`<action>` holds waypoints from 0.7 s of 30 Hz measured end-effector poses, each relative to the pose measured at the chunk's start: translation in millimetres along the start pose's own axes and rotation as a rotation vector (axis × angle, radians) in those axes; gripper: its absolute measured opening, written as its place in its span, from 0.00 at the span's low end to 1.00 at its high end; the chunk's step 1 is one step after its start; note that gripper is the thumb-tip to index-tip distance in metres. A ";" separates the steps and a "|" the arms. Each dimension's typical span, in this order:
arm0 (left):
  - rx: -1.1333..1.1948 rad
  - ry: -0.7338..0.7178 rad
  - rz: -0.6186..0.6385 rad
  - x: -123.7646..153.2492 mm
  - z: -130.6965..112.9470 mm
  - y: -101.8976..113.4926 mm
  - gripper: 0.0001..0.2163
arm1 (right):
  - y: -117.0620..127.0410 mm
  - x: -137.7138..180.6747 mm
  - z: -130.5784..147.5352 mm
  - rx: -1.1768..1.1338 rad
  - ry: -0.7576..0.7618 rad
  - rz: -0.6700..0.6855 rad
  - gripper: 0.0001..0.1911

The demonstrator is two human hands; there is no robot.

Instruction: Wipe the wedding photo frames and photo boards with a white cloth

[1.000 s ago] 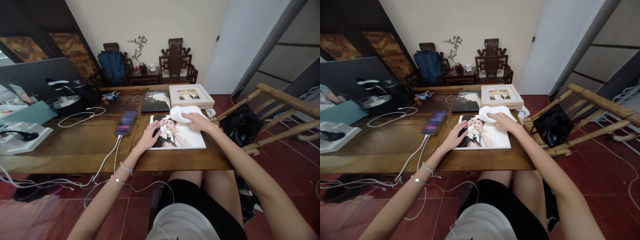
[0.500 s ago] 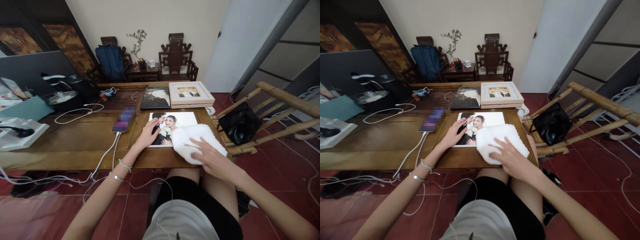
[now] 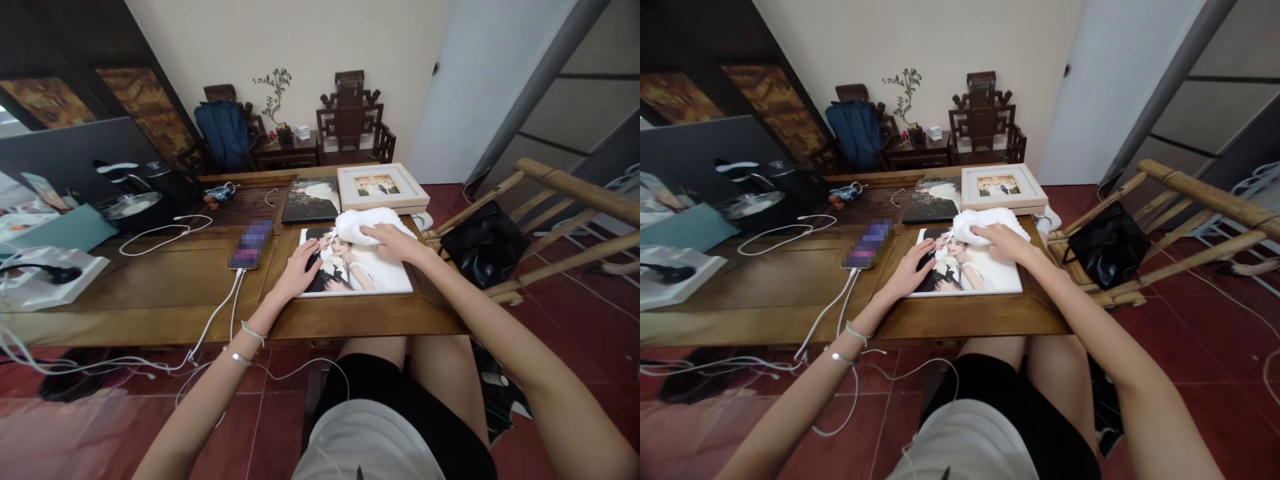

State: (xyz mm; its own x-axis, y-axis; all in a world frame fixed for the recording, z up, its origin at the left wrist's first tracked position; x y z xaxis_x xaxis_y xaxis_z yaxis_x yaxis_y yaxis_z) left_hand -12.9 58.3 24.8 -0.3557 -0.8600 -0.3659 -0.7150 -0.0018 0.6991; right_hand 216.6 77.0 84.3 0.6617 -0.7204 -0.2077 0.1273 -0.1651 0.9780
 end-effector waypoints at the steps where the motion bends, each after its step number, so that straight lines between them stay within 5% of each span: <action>1: 0.000 0.004 0.002 0.0 0.2 0.1 0.20 | -1.6 -4.9 -5.1 0.008 -0.002 -0.016 0.30; 6: 0.006 0.016 0.009 -0.1 0.0 0.2 0.21 | -3.2 1.6 1.5 0.023 -0.027 -0.039 0.30; 16: -0.012 -0.007 0.004 0.1 -6.6 3.7 0.20 | 22.5 106.6 99.3 -0.068 0.089 0.060 0.31; 21: -0.016 -0.008 0.010 -0.1 -7.7 4.6 0.20 | 25.6 113.8 110.7 -0.076 0.123 0.080 0.33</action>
State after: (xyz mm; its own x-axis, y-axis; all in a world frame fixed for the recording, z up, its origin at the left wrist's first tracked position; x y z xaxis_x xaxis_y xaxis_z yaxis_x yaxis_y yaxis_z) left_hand -11.5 54.5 32.8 -0.3671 -0.8561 -0.3639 -0.7021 -0.0016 0.7120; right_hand 213.3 -83.7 83.8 0.7568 -0.6405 -0.1303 0.1232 -0.0561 0.9908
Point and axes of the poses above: each hand's wrist, its own x-axis away from the middle knuckle, its own y-axis out of the back of the hand, z = x × y, the point moved 5 cm from there along -x, towards the middle knuckle, and after that the axes turned 4 degrees about x, right-handed, at the moved point
